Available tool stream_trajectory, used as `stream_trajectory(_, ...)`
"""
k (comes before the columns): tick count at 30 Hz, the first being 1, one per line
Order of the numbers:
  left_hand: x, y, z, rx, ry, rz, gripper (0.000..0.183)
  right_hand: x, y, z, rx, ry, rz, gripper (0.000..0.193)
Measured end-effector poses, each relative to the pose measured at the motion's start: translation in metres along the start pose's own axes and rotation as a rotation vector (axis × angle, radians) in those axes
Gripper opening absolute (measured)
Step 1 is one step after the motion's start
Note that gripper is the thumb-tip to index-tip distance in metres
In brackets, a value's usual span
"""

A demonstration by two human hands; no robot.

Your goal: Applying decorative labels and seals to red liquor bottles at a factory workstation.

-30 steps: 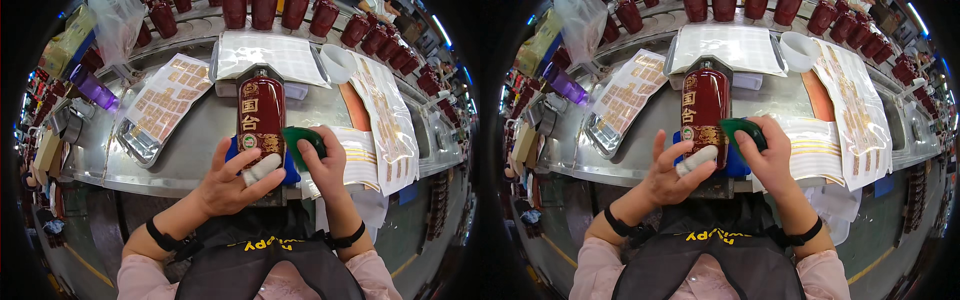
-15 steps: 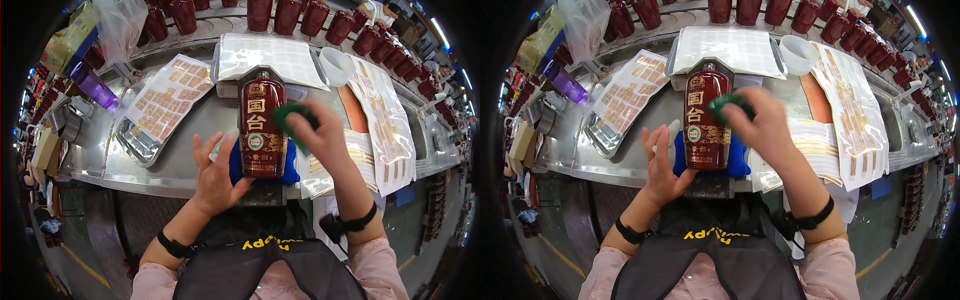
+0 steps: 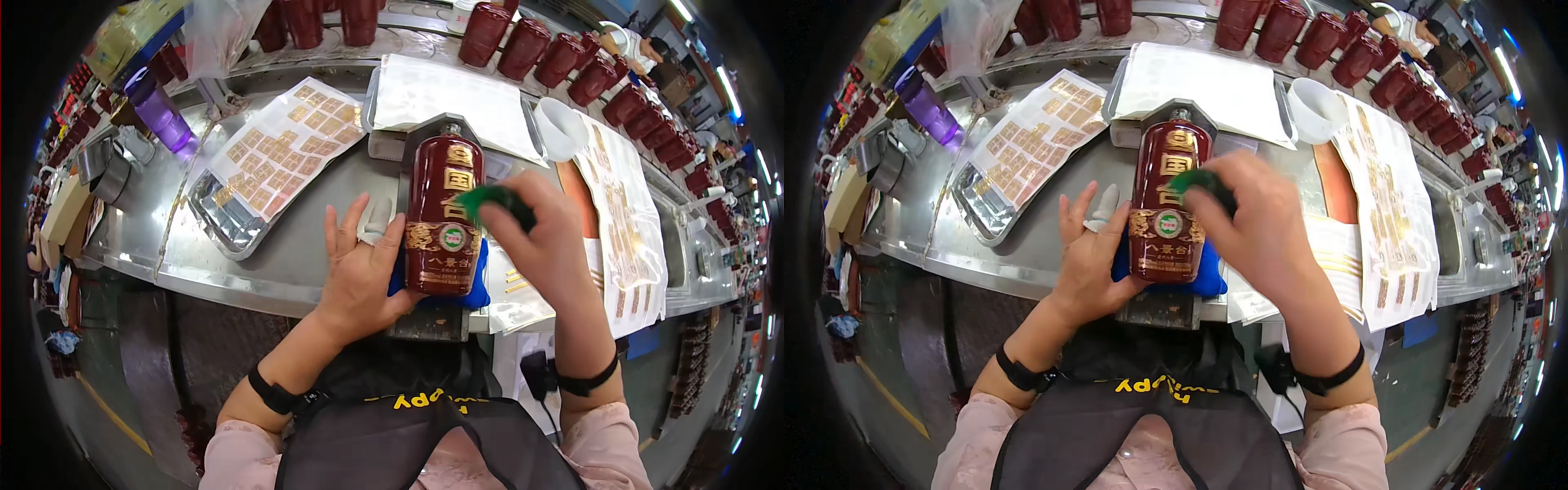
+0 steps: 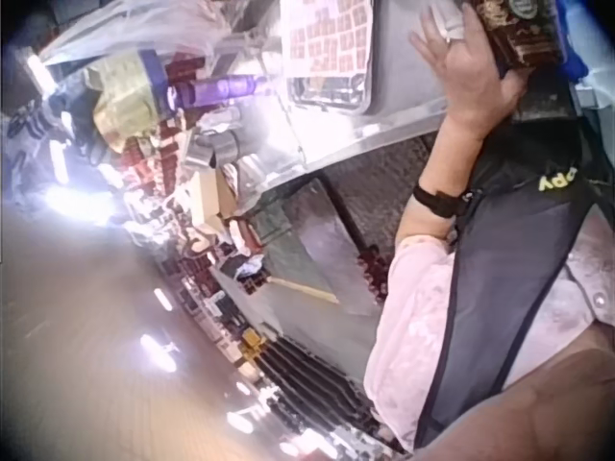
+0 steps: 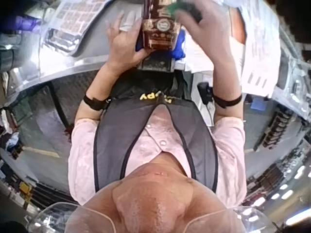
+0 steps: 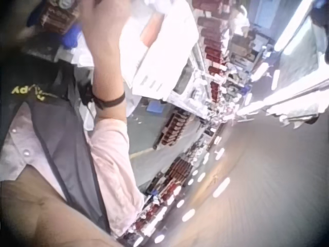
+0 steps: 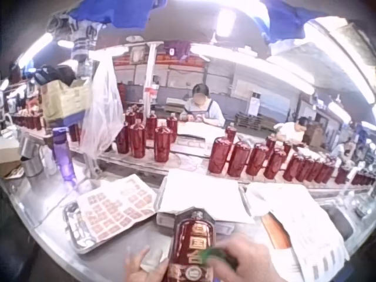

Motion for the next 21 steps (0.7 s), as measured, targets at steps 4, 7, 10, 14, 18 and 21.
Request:
stream_trajectory(4, 0.004, 0.005, 0.008, -0.008, -0.087, 0.074, 0.088, 0.001, -0.005, 0.008, 0.009, -0.021, 0.014, 0.017)
stream_trajectory(7, -0.002, -0.005, -0.003, -0.069, -0.023, 0.079, 0.089, -0.001, -0.008, -0.002, 0.230, 0.018, -0.185, 0.017)
stream_trajectory(10, 0.000, -0.007, -0.004, -0.101, -0.010, 0.048, 0.090, -0.001, -0.007, 0.006, 0.023, -0.034, 0.072, 0.014)
stream_trajectory(14, 0.005, 0.004, 0.004, -0.029, -0.054, 0.057, 0.093, -0.026, -0.012, -0.031, -0.199, 0.446, -0.022, 0.025)
stream_trajectory(18, -0.002, -0.009, -0.003, -0.115, 0.005, 0.097, 0.093, -0.031, -0.013, -0.021, -0.047, 0.384, -0.036, 0.036)
stream_trajectory(21, -0.001, -0.010, -0.004, -0.139, 0.035, 0.063, 0.094, -0.040, -0.016, -0.022, -0.125, 0.424, -0.021, 0.038)
Point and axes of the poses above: each hand's wrist, its own x-axis towards the middle knuckle, its own y-axis out of the back of the hand, z = x × y, the point moved 4 cm from there along x, towards the middle knuckle, and after that the axes turned 9 degrees about -x, right-handed, at the moved point
